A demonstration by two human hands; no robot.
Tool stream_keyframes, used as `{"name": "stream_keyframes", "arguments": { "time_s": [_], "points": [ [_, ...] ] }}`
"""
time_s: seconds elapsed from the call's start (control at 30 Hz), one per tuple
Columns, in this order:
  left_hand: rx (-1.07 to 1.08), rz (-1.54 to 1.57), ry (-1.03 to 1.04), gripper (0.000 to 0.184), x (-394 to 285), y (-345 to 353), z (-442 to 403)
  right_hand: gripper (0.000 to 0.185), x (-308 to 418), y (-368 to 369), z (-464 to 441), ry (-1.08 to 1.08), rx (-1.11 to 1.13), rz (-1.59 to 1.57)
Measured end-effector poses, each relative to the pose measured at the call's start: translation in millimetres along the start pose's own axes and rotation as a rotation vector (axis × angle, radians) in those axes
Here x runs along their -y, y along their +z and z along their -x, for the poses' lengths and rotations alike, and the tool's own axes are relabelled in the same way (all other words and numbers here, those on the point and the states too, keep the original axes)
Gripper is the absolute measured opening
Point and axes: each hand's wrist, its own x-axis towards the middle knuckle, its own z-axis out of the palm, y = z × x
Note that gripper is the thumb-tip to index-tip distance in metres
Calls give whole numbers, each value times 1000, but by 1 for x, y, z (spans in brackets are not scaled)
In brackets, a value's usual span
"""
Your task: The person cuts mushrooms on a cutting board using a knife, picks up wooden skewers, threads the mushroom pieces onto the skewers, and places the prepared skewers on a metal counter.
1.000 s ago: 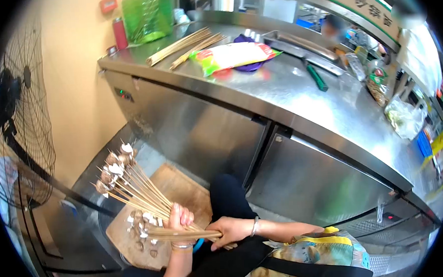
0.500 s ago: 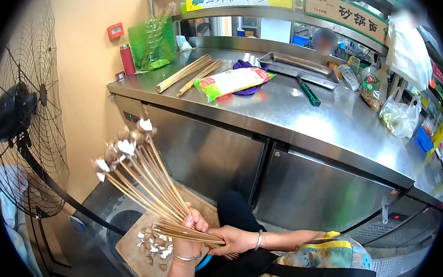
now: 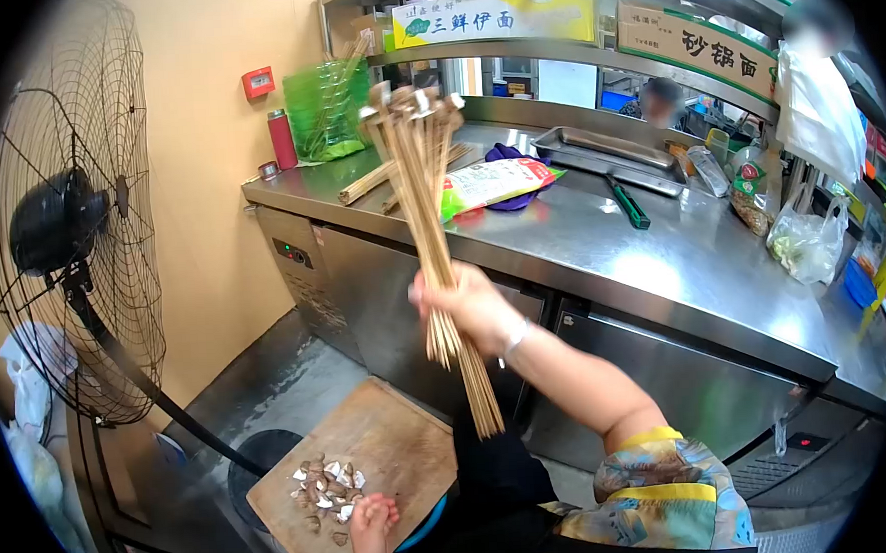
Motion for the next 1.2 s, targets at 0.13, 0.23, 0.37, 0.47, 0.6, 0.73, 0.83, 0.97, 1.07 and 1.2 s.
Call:
{"name": "stream_keyframes", "arguments": {
  "time_s": [0.13,0.23,0.37,0.47,0.6,0.73,0.83,0.97,1.07,1.2],
  "points": [
    [57,-1161,213,23,49,-74,25,11,5,-18,-79,-130,-225,-48],
    [192,-1510,1,23,63,-94,41,12,22,-21,-98,-99,-351,-131],
    [306,-1571,-168,23,68,-96,41,13,26,-44,-119,-11,-335,1],
    [354,-1604,-207,23,72,-96,39,18,21,-60,-146,47,-336,-51],
    [398,-1621,-235,23,77,-97,37,24,21,-65,-170,167,-369,-124],
    [427,-1630,-247,23,81,-98,39,29,31,-48,-162,219,-299,-178],
    [437,-1624,-237,24,85,-100,41,29,31,-44,-147,256,-223,-186],
    [325,-1749,-57,17,88,-102,46,37,18,-33,-92,107,-149,31],
    [87,-1232,169,16,86,-101,46,22,-11,-9,-29,-128,-126,234],
    [7,-458,0,13,41,-53,46,16,-65,40,56,57,220,132]
  ]
}}
